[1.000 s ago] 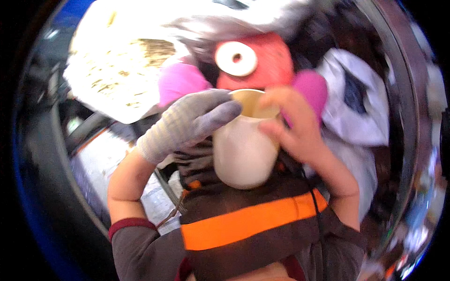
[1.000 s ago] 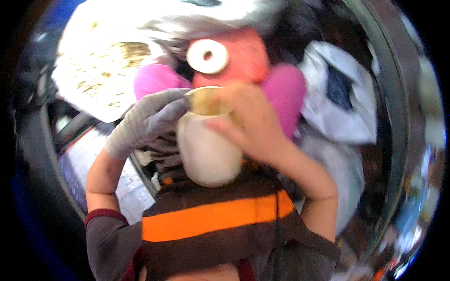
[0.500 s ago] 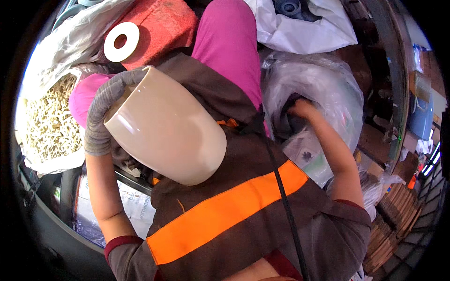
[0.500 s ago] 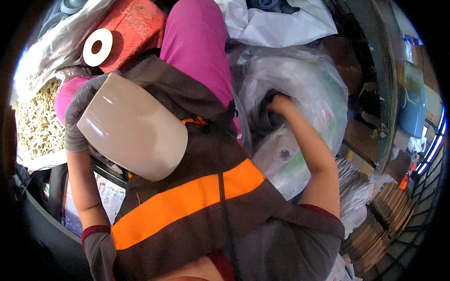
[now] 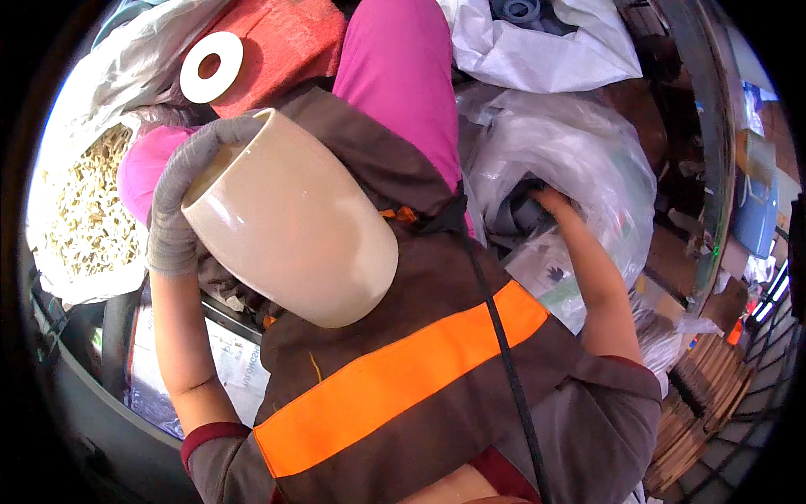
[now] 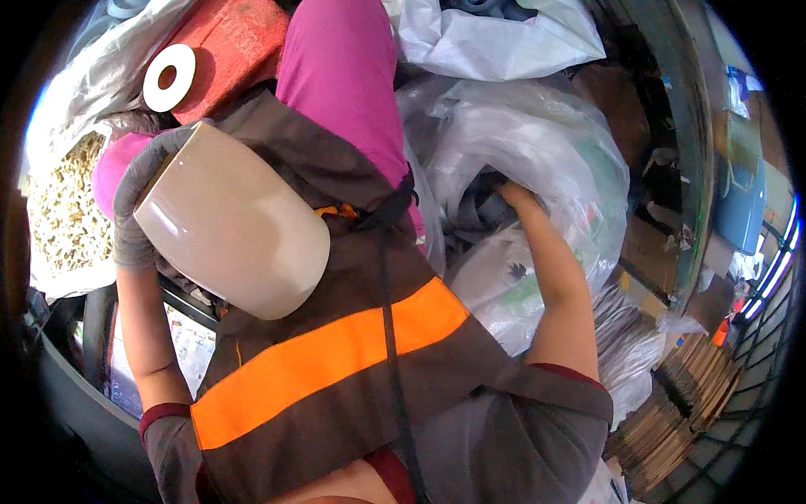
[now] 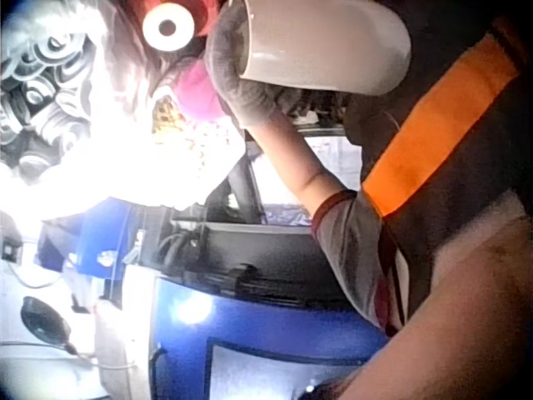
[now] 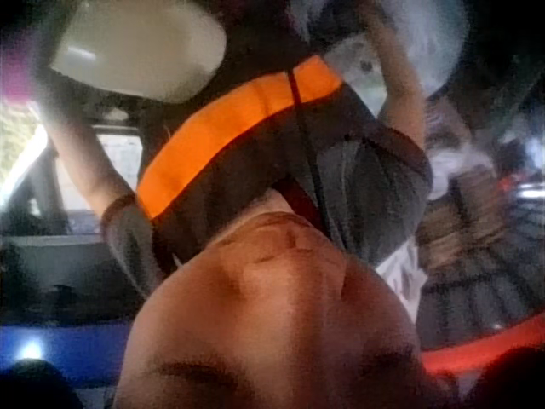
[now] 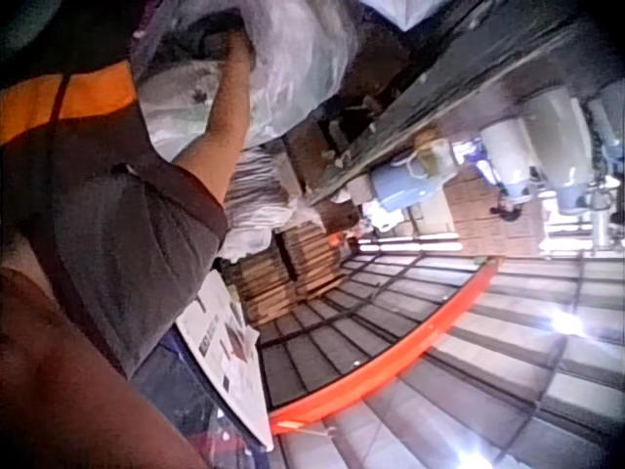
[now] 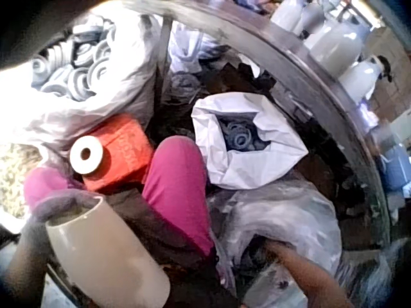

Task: The person sits on the floor and assembles beige plastic pitchers by inserting a white plastic component into the body and securing a grey lid. The person repeatedly picks up a pitcher body, inserts the component, and screws on the lid before placing the finished unit on a nearby table.

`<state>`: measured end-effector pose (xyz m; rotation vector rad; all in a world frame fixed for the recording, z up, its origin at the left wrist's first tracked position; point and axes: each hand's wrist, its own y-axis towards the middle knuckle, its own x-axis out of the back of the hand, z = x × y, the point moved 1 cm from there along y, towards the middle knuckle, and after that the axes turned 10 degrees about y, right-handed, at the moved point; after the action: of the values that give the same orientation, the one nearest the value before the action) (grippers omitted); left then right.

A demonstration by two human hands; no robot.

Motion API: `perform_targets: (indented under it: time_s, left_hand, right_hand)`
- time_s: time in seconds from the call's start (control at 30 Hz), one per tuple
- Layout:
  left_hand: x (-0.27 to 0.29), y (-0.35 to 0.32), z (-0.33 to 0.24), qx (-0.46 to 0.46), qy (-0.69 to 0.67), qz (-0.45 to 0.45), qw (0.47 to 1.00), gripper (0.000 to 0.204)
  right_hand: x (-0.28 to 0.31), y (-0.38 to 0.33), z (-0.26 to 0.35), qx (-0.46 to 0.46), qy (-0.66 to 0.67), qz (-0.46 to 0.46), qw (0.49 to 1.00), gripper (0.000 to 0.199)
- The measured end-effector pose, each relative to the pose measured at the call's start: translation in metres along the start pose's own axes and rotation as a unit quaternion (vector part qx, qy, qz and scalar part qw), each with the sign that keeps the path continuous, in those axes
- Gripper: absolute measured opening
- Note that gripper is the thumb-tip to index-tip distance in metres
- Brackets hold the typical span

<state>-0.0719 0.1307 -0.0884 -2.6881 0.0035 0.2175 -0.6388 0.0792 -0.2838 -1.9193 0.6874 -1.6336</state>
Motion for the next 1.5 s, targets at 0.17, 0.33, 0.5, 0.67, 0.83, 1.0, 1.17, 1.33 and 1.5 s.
perform_targets:
  time_s: [0.17,0.33,0.5,0.67,0.83,1.0,1.17,1.33,1.5]
  left_hand:
    - [-0.001,0.002,0.0,-0.007,-0.05,0.042,0.998,0.046]
    - [0.0,0.002,0.007,0.004,-0.058,0.035,0.998,0.044]
    - [-0.002,0.012,0.002,-0.035,-0.023,0.073,0.996,0.042]
    - [-0.001,0.022,0.008,-0.143,0.069,0.124,0.979,0.044]
    - [-0.006,0.015,0.022,-0.067,-0.203,0.122,0.969,0.049]
    - [-0.008,0.002,0.03,-0.02,-0.391,0.07,0.918,0.068]
    - [-0.01,0.001,0.031,-0.035,-0.415,0.057,0.907,0.064]
    - [-0.018,0.006,0.03,-0.029,-0.4,0.053,0.914,0.054]
    - [-0.021,0.012,0.024,-0.024,-0.371,0.062,0.926,0.051]
  right_hand:
    - [-0.005,0.024,-0.024,-0.118,0.373,0.034,0.92,0.036]
    - [0.03,-0.018,0.01,-0.112,0.573,0.145,0.799,0.031]
    - [0.207,-0.148,0.151,0.038,0.221,0.107,0.969,0.048]
    - [0.264,-0.167,0.171,0.341,0.379,-0.259,0.82,0.047]
    - [0.268,-0.151,0.251,0.375,0.685,-0.12,0.613,0.047]
    - [0.246,-0.147,0.314,0.257,0.779,0.116,0.561,0.048]
    - [0.242,-0.143,0.323,0.231,0.763,0.119,0.592,0.042]
    - [0.244,-0.142,0.314,0.231,0.751,0.08,0.613,0.04]
    - [0.243,-0.148,0.3,0.239,0.755,0.059,0.608,0.039]
